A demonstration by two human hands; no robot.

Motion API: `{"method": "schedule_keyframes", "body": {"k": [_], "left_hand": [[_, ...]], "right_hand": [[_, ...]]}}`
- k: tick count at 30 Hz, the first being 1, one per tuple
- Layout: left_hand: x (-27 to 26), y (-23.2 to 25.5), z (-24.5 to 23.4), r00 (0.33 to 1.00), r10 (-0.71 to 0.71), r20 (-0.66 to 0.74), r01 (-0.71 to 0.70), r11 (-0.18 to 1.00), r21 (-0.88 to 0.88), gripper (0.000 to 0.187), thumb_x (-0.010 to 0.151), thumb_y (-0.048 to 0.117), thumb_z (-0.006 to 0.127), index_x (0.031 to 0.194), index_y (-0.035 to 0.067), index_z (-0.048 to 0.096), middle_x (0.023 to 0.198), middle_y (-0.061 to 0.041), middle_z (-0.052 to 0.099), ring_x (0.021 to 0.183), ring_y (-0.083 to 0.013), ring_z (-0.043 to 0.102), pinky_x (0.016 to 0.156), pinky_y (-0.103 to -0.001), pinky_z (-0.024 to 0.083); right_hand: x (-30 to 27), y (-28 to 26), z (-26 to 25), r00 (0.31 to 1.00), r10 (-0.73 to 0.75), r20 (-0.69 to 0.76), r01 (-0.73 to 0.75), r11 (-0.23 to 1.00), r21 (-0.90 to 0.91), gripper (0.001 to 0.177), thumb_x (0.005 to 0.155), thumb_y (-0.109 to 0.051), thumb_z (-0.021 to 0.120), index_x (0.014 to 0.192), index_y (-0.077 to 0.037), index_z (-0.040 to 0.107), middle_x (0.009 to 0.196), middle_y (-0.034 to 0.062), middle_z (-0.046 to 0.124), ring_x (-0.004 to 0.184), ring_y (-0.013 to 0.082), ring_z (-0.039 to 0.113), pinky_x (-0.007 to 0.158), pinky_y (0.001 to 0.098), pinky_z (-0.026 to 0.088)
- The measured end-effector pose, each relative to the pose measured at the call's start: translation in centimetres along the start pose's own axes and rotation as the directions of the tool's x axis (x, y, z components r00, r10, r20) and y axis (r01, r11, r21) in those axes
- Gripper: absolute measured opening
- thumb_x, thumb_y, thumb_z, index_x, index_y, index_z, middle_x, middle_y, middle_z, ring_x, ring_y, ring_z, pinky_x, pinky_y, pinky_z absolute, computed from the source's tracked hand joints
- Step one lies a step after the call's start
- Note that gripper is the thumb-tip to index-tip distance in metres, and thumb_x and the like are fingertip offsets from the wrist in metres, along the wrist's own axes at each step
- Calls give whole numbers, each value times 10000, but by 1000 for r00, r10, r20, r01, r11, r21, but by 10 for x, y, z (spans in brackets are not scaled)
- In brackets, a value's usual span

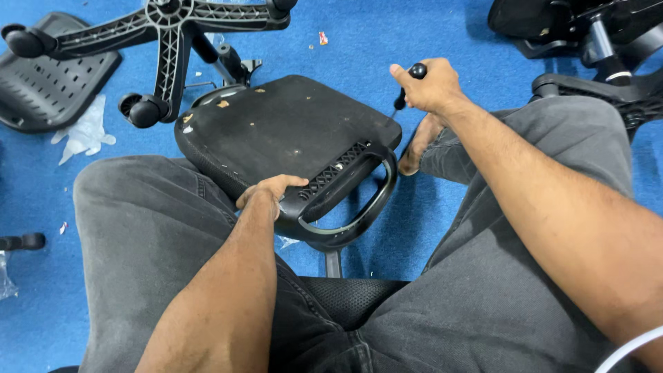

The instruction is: The person uses a screwdriver to remove screws from the underside of an office chair seat. They detach the left armrest, then flip the seat over to remove the right armrest. The person then reattaches the left armrest and secures it with screws.

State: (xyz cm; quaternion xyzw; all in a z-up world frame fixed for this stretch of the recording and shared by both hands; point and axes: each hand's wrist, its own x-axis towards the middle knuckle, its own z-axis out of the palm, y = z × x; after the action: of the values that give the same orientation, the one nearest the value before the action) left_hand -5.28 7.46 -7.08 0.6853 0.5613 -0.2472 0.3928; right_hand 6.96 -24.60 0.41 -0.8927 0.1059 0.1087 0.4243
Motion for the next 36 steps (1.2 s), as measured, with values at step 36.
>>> {"method": "schedule_keyframes", "body": {"k": [36], "left_hand": [[-64, 7, -20, 995, 49, -87, -32, 982, 187, 1612, 590, 356, 991, 1580, -60, -211, 1400, -460, 473, 1315, -506, 557, 1180, -514, 387]], "right_hand": [[55, 22, 67, 959, -244, 147, 272, 936, -224, 365, 943, -318, 689, 1113, 0, 638, 959, 196, 701, 923, 315, 701, 790, 474, 563]]}}
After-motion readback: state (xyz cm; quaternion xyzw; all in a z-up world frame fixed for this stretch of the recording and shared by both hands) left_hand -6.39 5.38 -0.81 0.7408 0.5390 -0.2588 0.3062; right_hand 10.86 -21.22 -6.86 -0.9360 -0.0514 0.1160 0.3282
